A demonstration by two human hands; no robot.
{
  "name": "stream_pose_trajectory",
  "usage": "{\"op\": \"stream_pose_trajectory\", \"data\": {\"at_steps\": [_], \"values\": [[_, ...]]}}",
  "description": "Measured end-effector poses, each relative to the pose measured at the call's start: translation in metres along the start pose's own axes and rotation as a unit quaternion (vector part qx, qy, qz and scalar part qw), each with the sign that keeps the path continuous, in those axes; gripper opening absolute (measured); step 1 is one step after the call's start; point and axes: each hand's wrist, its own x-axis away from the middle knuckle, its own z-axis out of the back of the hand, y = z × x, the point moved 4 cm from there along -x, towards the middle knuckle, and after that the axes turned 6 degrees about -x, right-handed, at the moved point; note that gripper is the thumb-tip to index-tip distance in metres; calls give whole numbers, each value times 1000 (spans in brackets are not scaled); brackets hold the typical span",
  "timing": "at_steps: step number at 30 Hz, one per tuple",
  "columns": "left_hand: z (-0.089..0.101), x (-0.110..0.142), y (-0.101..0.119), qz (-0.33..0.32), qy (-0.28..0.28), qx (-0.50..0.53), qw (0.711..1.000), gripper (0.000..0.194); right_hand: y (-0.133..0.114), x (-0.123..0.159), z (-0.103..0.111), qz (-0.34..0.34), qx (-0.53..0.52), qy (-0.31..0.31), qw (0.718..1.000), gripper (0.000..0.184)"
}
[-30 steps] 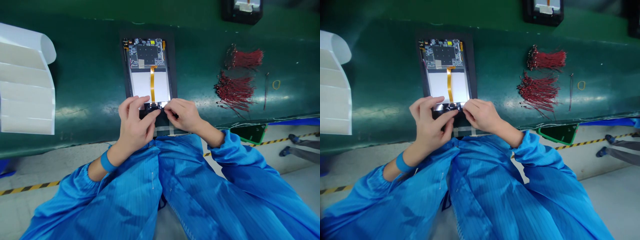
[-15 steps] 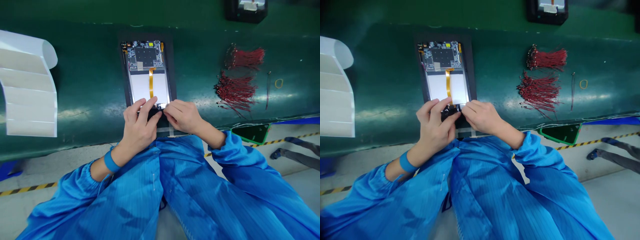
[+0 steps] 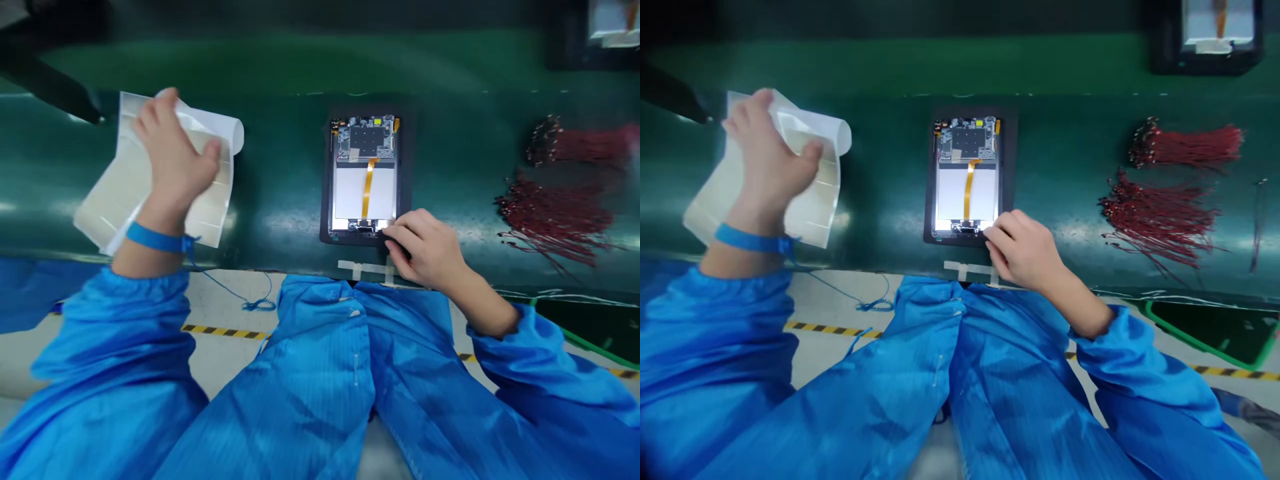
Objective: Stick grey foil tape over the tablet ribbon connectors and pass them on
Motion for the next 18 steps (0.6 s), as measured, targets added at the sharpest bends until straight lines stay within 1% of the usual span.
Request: {"op": "stream_pose_trajectory", "data": {"at_steps": [1, 2, 3, 4, 5, 6, 7, 8, 9, 10, 12, 13, 15, 17, 18], "values": [[-2, -25, -24, 71, -28, 1, 997, 121, 0, -2, 3, -4, 1, 19, 1000, 14], [-7, -45, -42, 133, -57, 25, 989, 127, -1, -5, 6, -8, 2, 39, 999, 17], [-11, -60, -55, 185, -77, 45, 979, 127, -2, -9, 8, -12, 0, 57, 998, 19], [-14, -70, -61, 221, -83, 67, 969, 121, -4, -15, 10, -14, -7, 71, 997, 20], [-14, -73, -62, 241, -75, 89, 964, 112, -8, -23, 11, -15, -21, 85, 996, 21], [-12, -72, -59, 244, -55, 114, 962, 105, -13, -33, 11, -13, -42, 100, 994, 21], [-6, -65, -53, 230, -26, 148, 962, 102, -19, -45, 11, -8, -67, 115, 991, 22], [3, -53, -43, 201, -1, 196, 960, 106, -26, -59, 8, -2, -92, 128, 987, 23], [13, -36, -32, 158, 18, 257, 953, 114, -35, -73, 5, 5, -116, 138, 984, 25], [26, -15, -20, 110, 30, 322, 940, 125, -43, -88, 0, 10, -136, 141, 981, 28], [52, 32, 6, 4, 22, 443, 896, 135, -58, -117, -11, 10, -167, 126, 978, 36], [63, 55, 15, -24, 16, 479, 877, 132, -64, -129, -16, 1, -180, 112, 977, 41], [78, 93, 27, -26, 9, 516, 856, 117, -73, -145, -26, -20, -217, 82, 973, 45], [83, 117, 32, -22, 8, 517, 856, 100, -78, -150, -31, -32, -276, 63, 959, 39], [84, 125, 32, -31, 22, 501, 865, 90, -81, -150, -32, -36, -313, 59, 947, 34]]}}
